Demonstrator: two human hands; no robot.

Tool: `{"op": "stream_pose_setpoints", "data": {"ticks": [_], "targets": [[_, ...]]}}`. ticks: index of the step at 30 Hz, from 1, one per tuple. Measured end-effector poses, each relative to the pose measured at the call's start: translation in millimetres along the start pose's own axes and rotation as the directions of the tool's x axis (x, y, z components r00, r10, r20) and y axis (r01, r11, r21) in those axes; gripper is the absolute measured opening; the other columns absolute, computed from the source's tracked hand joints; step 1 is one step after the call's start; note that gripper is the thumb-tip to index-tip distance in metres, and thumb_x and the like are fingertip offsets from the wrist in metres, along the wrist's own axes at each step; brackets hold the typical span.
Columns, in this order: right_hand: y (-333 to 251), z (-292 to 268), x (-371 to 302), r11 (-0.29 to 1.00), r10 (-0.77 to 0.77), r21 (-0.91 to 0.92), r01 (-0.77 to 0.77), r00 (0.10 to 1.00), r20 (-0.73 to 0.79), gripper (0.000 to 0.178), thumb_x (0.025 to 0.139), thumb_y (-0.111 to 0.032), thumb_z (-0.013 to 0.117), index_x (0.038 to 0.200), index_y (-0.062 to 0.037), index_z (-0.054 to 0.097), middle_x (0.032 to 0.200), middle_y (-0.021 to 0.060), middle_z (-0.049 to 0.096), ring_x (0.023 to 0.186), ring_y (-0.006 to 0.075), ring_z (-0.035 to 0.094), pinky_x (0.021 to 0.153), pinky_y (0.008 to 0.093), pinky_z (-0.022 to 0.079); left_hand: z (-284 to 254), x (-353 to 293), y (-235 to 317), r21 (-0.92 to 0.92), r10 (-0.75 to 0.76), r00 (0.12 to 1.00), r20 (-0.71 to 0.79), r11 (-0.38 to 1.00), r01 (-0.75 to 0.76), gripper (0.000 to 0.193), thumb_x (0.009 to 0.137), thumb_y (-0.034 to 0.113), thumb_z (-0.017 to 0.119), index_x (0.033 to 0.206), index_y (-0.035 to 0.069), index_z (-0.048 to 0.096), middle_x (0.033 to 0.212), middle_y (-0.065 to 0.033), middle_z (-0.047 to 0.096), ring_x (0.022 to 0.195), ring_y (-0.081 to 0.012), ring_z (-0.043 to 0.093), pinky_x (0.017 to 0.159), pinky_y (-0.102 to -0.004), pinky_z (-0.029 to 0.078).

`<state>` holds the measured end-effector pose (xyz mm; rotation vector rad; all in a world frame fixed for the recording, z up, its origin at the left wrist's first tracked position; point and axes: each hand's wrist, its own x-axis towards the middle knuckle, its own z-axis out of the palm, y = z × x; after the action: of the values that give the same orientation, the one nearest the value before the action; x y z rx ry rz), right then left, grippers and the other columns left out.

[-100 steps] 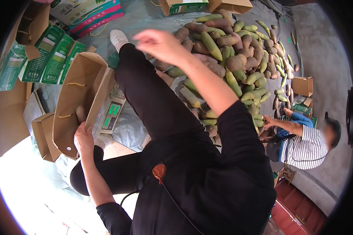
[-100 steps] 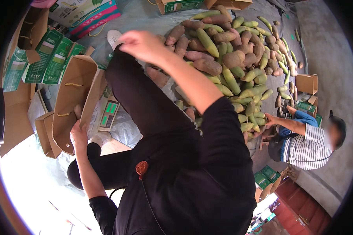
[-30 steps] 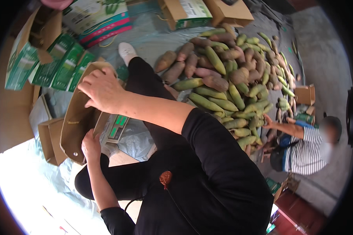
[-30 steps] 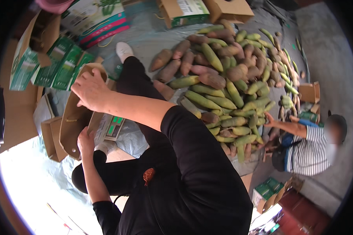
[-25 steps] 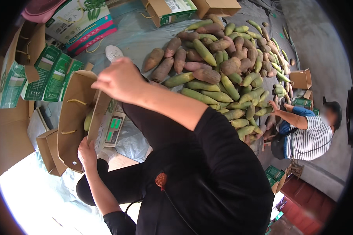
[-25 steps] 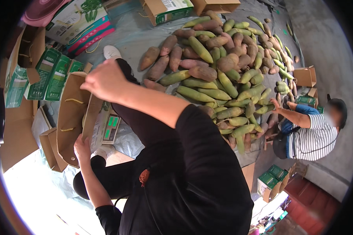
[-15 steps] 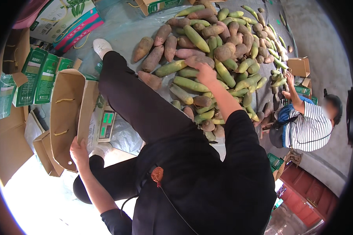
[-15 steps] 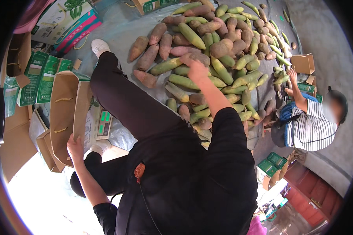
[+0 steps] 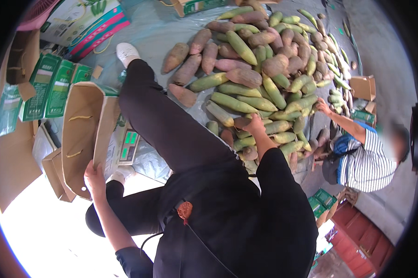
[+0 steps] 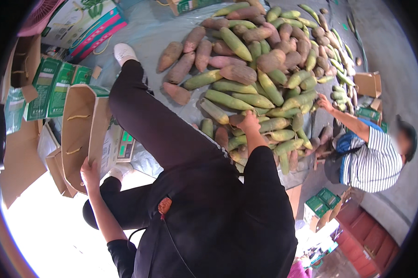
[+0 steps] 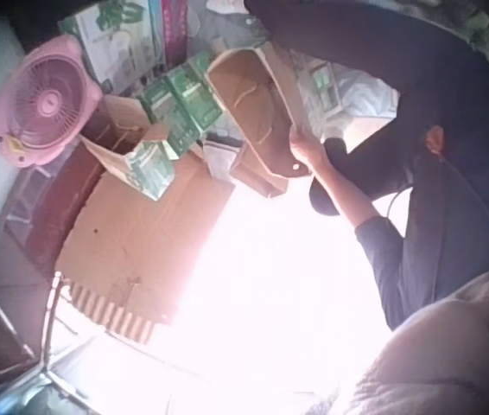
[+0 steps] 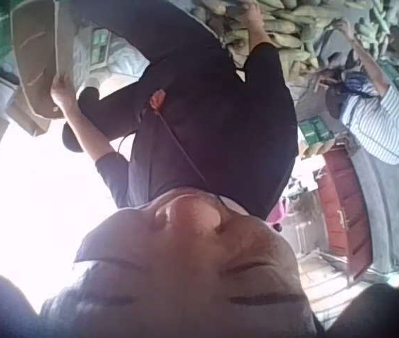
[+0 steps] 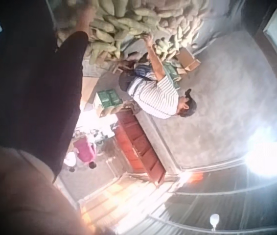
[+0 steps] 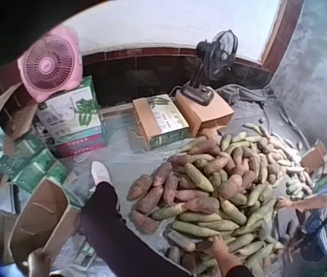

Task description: Packing corn from a pile into cardboard boxes and weighing them on a scale.

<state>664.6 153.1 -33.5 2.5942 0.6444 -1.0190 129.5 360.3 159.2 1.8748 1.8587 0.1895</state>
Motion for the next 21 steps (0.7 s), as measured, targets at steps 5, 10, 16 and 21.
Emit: {"op": "stream_pose_setpoints", "data": {"ticks": [5,10,16,21], "targets": [[-20,19,0,0.994,0.107,0.029,-0.107,0.994,0.001,0.076,0.061,-0.034,0.081,0.126,-0.0186,0.045,0.128,0.0089,0.05,0.119,0.0305,0.05,0.093,0.0457,0.046,-8,-5,10,0.074,-0.043,0.998,-0.046,0.996,0.046,0.019,0.081,0.01,0.057,0.097,0.002,0.063,0.086,-0.0194,0.064,0.082,-0.0368,0.062,0.073,-0.0393,0.047],[-12,14,-6,0.996,0.044,-0.069,-0.053,0.991,-0.126,0.076,0.053,-0.035,0.083,0.122,-0.0252,0.052,0.122,0.0066,0.056,0.113,0.0274,0.056,0.091,0.0422,0.048,-3,1,9,0.149,-0.084,0.996,0.001,0.985,0.083,0.021,0.08,0.013,0.06,0.1,0.008,0.064,0.094,-0.0145,0.064,0.089,-0.0351,0.061,0.077,-0.0409,0.048],[-27,-55,-4,0.954,-0.274,0.021,0.298,0.904,-0.329,0.069,0.057,-0.029,0.081,0.117,-0.011,0.051,0.115,0.0131,0.057,0.103,0.0337,0.058,0.088,0.0422,0.046,-5,-2,12,0.132,-0.078,0.997,-0.023,0.988,0.08,0.02,0.081,0.013,0.059,0.1,0.009,0.064,0.094,-0.0125,0.064,0.089,-0.033,0.061,0.076,-0.0405,0.049],[-104,-142,-44,0.617,-0.431,0.385,0.686,0.704,-0.565,0.068,0.062,-0.014,0.079,0.12,0.0005,0.047,0.117,0.015,0.054,0.105,0.0273,0.054,0.092,0.0365,0.041,-6,-4,10,0.152,-0.062,0.997,-0.035,0.986,0.067,0.021,0.08,0.013,0.061,0.1,0.009,0.064,0.094,-0.0121,0.064,0.089,-0.0328,0.062,0.077,-0.041,0.049]]}}
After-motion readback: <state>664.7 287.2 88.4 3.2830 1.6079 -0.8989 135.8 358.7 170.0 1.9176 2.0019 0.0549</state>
